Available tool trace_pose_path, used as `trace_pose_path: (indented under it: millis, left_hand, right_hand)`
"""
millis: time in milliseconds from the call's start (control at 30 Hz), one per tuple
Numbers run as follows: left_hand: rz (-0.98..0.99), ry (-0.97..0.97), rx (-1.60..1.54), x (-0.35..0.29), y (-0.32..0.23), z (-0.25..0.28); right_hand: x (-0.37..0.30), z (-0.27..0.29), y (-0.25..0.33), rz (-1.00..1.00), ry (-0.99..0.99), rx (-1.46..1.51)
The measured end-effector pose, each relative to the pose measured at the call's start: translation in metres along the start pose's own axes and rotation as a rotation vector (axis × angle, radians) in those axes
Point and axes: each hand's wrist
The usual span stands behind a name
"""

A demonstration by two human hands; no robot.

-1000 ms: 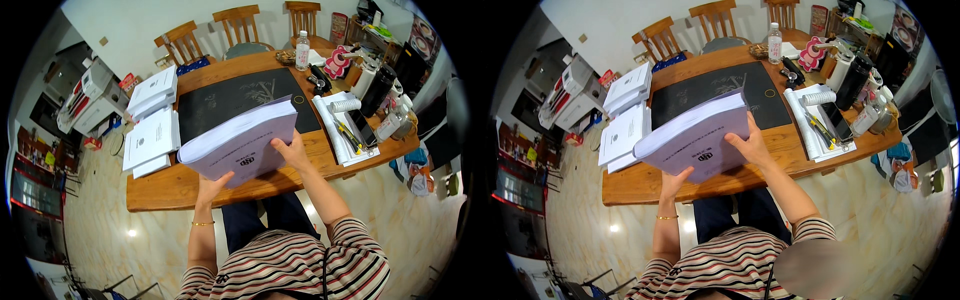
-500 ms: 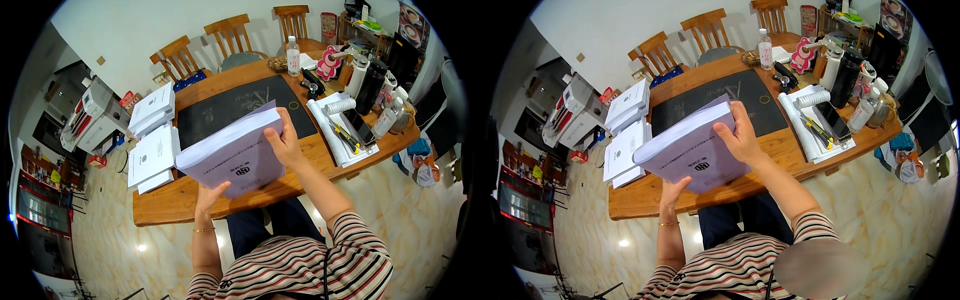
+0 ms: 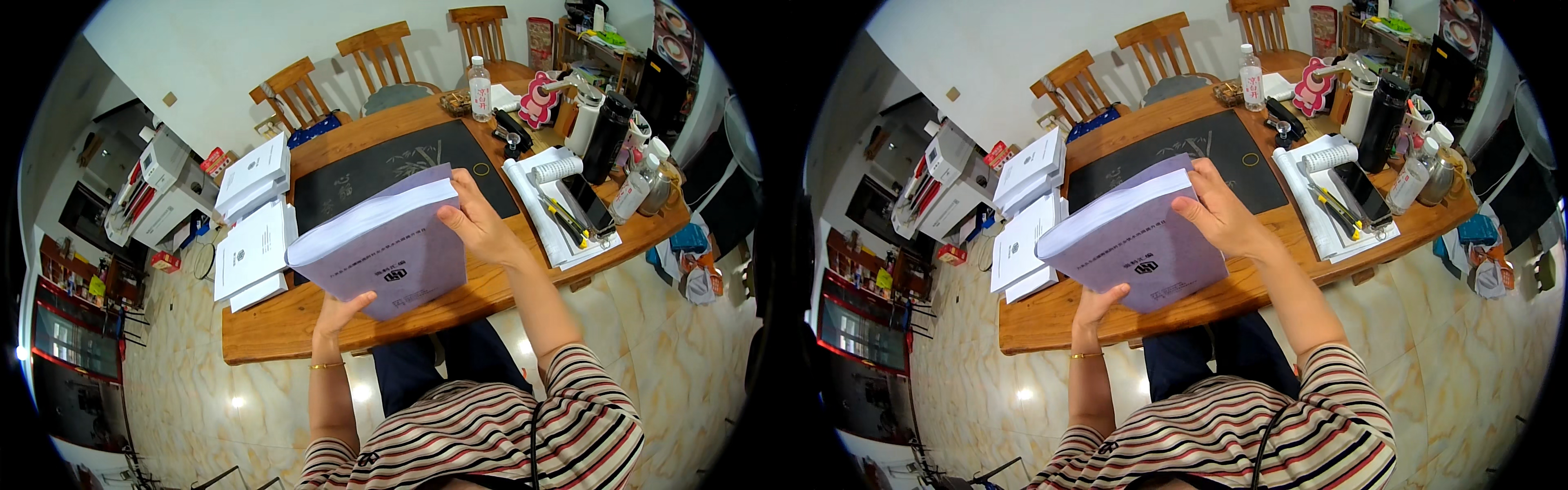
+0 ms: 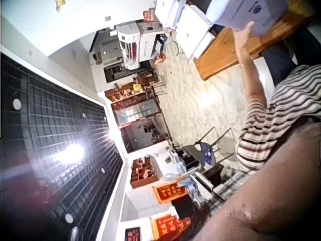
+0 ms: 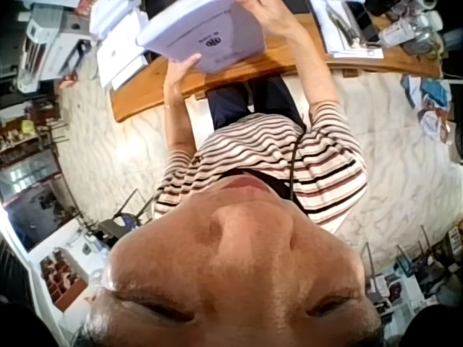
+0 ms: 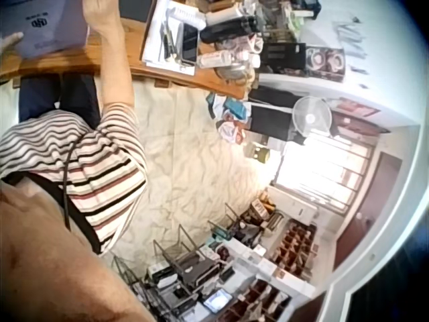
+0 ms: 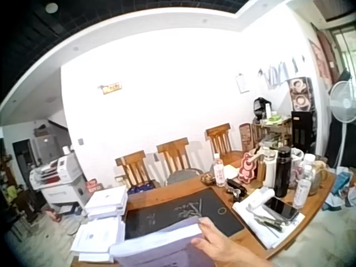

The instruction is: The person gathers printed sheets from a table, walks to a photocopier, places a sheet on the scanner, and operates the touchscreen to start copying. After the machine runs, the person retrieves the output and returns to the table to handle the copied pages.

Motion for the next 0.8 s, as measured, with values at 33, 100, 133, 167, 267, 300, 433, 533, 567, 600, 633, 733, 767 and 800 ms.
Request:
trace_pose_path:
  millis: [33,100,133,167,267,300,433,533,567,600,633,733,767,800]
  left_hand:
    - [0.008,0.01,0.007,0.001,-0.001,0.0]
    - [0.026,0.027,0.02,0.001,-0.004,-0.001]
    - [0.021,0.015,0.032,0.001,-0.005,-0.002]
    - [0.016,0.002,0.045,0.0,-0.006,-0.003]
    - [-0.026,-0.009,0.054,0.001,-0.006,-0.006]
    - [-0.042,-0.014,0.051,-0.001,-0.006,-0.006]
    - [-0.078,-0.01,0.043,-0.002,-0.003,-0.006]
    - [-0.05,-0.03,0.023,-0.005,-0.005,-0.007]
    - [-0.049,-0.032,0.016,-0.006,-0.005,-0.007]
    - [-0.05,-0.026,0.009,-0.006,-0.006,-0.008]
    - [-0.058,-0.024,0.015,-0.006,-0.007,-0.008]
    - [-0.081,-0.022,0.023,-0.008,-0.009,-0.009]
    - [-0.091,-0.026,0.016,-0.009,-0.009,-0.01]
    - [-0.1,-0.032,0.01,-0.01,-0.009,-0.01]
  right_hand:
    - [0.002,0.006,0.005,0.012,0.041,-0.074]
    - [0.005,0.014,0.011,0.013,0.104,-0.203]
    - [0.007,0.016,0.013,0.002,0.125,-0.259]
    - [0.007,0.017,0.015,-0.009,0.147,-0.313]
    - [0.008,0.02,0.019,0.102,0.126,-0.369]
    - [0.008,0.02,0.02,0.105,0.133,-0.384]
    - [0.004,0.021,0.025,0.183,0.128,-0.467]
    - [-0.001,0.025,0.026,0.059,0.141,-0.404]
    - [-0.002,0.024,0.026,-0.021,0.152,-0.359]
    - [-0.003,0.022,0.028,-0.03,0.123,-0.327]
    - [-0.004,0.02,0.029,-0.04,0.095,-0.295]
    - [-0.009,0.016,0.027,-0.09,0.015,-0.222]
    - [-0.011,0.015,0.025,-0.11,-0.011,-0.202]
    - [-0.013,0.013,0.022,-0.135,-0.033,-0.166]
Point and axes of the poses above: each hand's wrist, its own x-axis towards the middle knuckle, its own z-axis out of the back of the hand, y = z × x, and after that the axes turned 6 degrees about -y, right-handed
